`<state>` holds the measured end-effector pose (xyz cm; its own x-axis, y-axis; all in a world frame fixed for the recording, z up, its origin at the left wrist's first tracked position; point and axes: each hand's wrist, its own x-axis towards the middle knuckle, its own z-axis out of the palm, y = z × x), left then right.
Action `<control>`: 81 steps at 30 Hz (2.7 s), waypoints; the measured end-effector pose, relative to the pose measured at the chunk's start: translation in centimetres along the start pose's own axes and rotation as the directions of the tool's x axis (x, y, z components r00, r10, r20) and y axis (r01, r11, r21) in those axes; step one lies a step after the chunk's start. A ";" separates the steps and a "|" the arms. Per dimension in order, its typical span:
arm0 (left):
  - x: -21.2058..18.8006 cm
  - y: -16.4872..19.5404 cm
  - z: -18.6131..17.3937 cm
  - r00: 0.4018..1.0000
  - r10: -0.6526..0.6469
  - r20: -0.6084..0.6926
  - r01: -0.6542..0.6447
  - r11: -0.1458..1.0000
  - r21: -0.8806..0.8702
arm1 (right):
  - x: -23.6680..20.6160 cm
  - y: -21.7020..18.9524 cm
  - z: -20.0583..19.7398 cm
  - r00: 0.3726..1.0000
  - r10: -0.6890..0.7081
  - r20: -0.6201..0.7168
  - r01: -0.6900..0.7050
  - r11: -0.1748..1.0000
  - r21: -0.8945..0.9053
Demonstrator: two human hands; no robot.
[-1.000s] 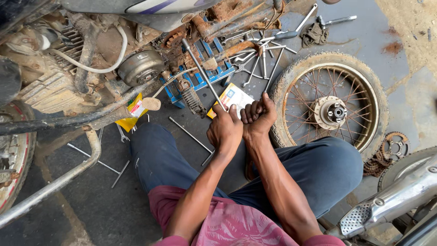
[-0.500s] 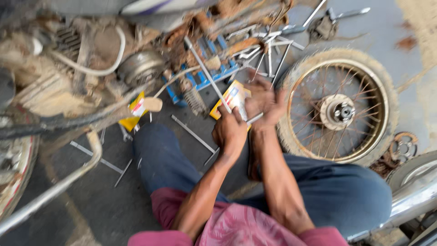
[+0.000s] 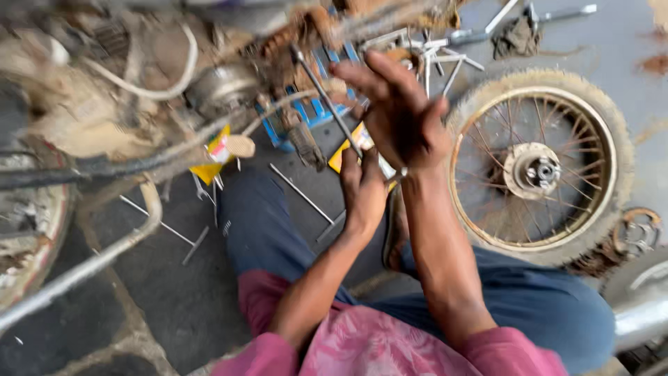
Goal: The person sits on the floor and uses a T-handle wrench to tighten a bolt on the motorcycle's engine area. They then use a rag to wipe the engine casing and surrounding parts.
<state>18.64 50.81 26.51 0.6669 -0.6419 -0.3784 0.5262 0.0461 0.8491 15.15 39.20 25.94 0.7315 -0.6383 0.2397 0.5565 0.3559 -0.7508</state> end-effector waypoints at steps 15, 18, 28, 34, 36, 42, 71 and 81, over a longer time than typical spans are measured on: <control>2.6 -4.8 -1.8 0.951 0.310 -0.015 -0.292 0.911 0.291 | -3.3 -0.8 2.9 0.962 0.256 -0.092 -0.253 0.966 0.052; 2.5 -4.9 -1.5 0.936 0.352 0.011 -0.346 0.916 0.202 | -3.1 -1.1 2.5 0.963 0.264 0.060 -0.240 0.935 -0.261; 2.8 -7.0 -2.1 0.998 -0.051 -0.040 0.054 0.995 0.087 | -1.2 -9.2 -1.7 0.925 -0.089 -0.369 0.189 0.951 0.244; 5.0 -6.0 -2.5 0.983 0.177 0.041 -0.178 0.984 0.004 | -3.9 -1.3 2.0 0.883 0.469 0.027 -0.336 0.671 -0.661; 3.7 -7.1 -4.1 0.991 0.129 0.031 -0.129 0.991 0.018 | -5.0 -1.3 3.0 0.912 0.362 -0.194 -0.411 0.809 -0.420; 3.3 -9.5 -2.5 0.996 0.077 -0.048 -0.070 0.989 0.129 | -0.6 -14.4 0.5 0.856 -0.313 -0.411 0.399 0.906 0.142; 3.6 -9.6 -0.2 0.926 0.293 0.238 0.013 0.606 -0.796 | -5.9 0.5 -1.7 0.495 0.357 -0.792 -0.368 0.912 0.181; 1.9 5.5 -2.7 0.928 -0.322 0.186 -0.087 0.299 0.950 | -6.6 7.3 2.0 0.380 0.005 -0.925 -0.330 0.935 -0.131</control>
<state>24.25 51.96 29.46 0.3514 -0.7532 -0.5560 -0.4015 -0.6578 0.6373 15.20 47.34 20.14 -0.0840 -0.8723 -0.4818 0.2274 0.4540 -0.8615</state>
